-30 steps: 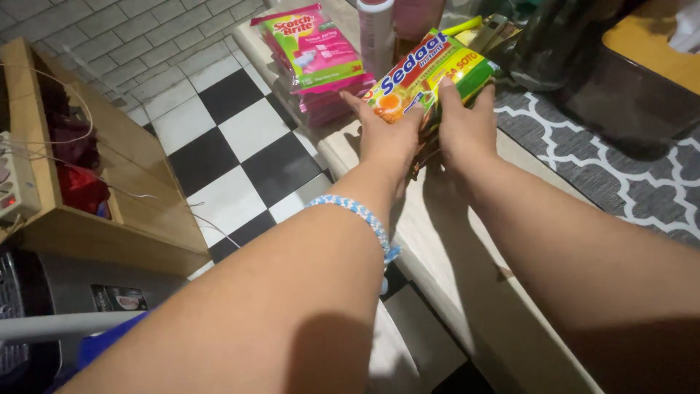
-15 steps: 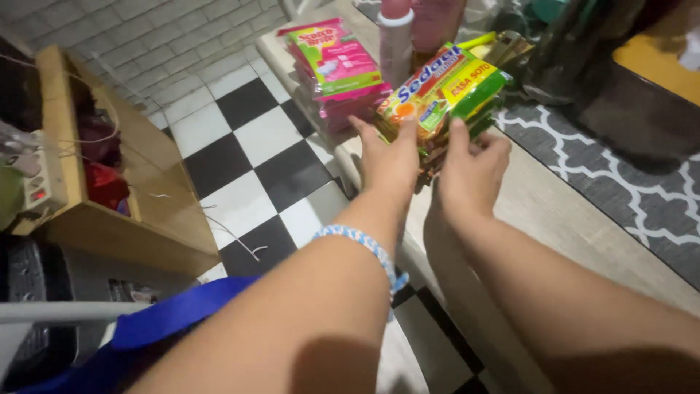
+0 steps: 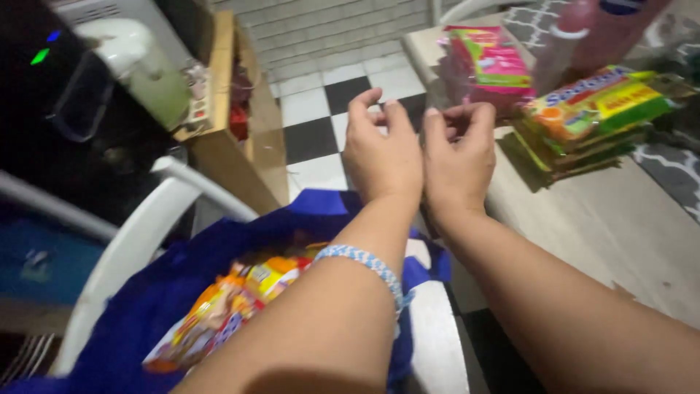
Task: Unpack various items including toiletries and instant noodles from a shopping bag and organize them on a table.
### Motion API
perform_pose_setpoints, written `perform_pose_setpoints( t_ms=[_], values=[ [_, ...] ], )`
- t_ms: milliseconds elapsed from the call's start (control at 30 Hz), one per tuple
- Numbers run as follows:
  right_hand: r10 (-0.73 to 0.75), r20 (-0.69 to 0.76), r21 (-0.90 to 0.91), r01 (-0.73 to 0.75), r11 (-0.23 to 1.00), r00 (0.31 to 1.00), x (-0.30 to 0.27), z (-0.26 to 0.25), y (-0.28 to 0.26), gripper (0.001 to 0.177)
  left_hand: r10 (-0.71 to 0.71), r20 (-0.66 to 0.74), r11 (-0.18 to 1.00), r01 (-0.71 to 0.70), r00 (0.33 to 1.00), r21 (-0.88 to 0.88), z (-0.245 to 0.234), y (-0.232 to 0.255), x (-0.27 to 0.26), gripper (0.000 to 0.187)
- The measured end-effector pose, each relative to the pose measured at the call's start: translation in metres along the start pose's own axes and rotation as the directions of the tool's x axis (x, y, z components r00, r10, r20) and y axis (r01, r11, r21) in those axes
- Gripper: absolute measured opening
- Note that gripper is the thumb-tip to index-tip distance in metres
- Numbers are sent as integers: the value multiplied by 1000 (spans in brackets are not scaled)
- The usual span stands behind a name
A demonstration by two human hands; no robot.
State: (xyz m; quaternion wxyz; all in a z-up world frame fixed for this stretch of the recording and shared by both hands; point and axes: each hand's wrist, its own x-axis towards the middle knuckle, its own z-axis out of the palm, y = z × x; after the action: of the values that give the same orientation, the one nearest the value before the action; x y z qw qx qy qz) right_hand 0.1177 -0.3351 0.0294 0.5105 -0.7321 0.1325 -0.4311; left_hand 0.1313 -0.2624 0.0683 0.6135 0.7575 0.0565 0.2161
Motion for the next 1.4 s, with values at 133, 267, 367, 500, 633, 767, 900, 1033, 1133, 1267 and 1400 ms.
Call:
perform_pose_setpoints(
  t_ms=[133, 267, 367, 500, 633, 767, 900, 1033, 1133, 1267, 1400],
  values=[
    [-59, 186, 150, 31, 988, 981, -37, 17, -44, 23, -24, -130, 998, 31, 991, 47, -66, -20, 7, 29],
    [-42, 509, 278, -118, 953, 860, -74, 30, -79, 15, -145, -209, 989, 149, 967, 3, -130, -34, 6, 27],
    [-5, 719, 154, -152, 976, 695, -97, 36, -94, 18, -177, -248, 976, 202, 953, 82, -168, -60, 2, 29],
    [468, 807, -498, -12, 867, 361, -122, 19, -162, 25, -387, -114, 837, 400, 915, 373, -215, -81, -15, 41],
    [314, 866, -442, 300, 846, 390, -142, 37, -89, 37, -496, -9, 737, 426, 868, 525, -234, -125, -36, 38],
    [386, 790, -569, 334, 752, 476, -155, 23, -101, 60, -402, 85, 792, 300, 912, 532, -239, -137, -48, 30],
    [503, 616, -717, 168, 676, 606, -161, 15, -110, 67, -372, 231, 858, 238, 899, 456, -243, -122, -56, 29],
    [503, 645, -690, 157, 706, 575, -152, 25, -47, 73, -345, 342, 906, 214, 874, 366, -244, -124, -63, 34],
    [532, 716, -681, 281, 677, 452, -148, 22, -51, 71, -278, 404, 888, 74, 872, 453, -245, -106, -71, 37],
    [468, 712, -665, 287, 690, 524, -145, 21, -38, 74, -428, 431, 848, 188, 794, 495, -247, -72, -79, 44],
    [485, 699, -690, 317, 650, 526, -145, 16, -49, 65, -430, 433, 847, 188, 792, 497, -245, -66, -82, 43]
  ],
)
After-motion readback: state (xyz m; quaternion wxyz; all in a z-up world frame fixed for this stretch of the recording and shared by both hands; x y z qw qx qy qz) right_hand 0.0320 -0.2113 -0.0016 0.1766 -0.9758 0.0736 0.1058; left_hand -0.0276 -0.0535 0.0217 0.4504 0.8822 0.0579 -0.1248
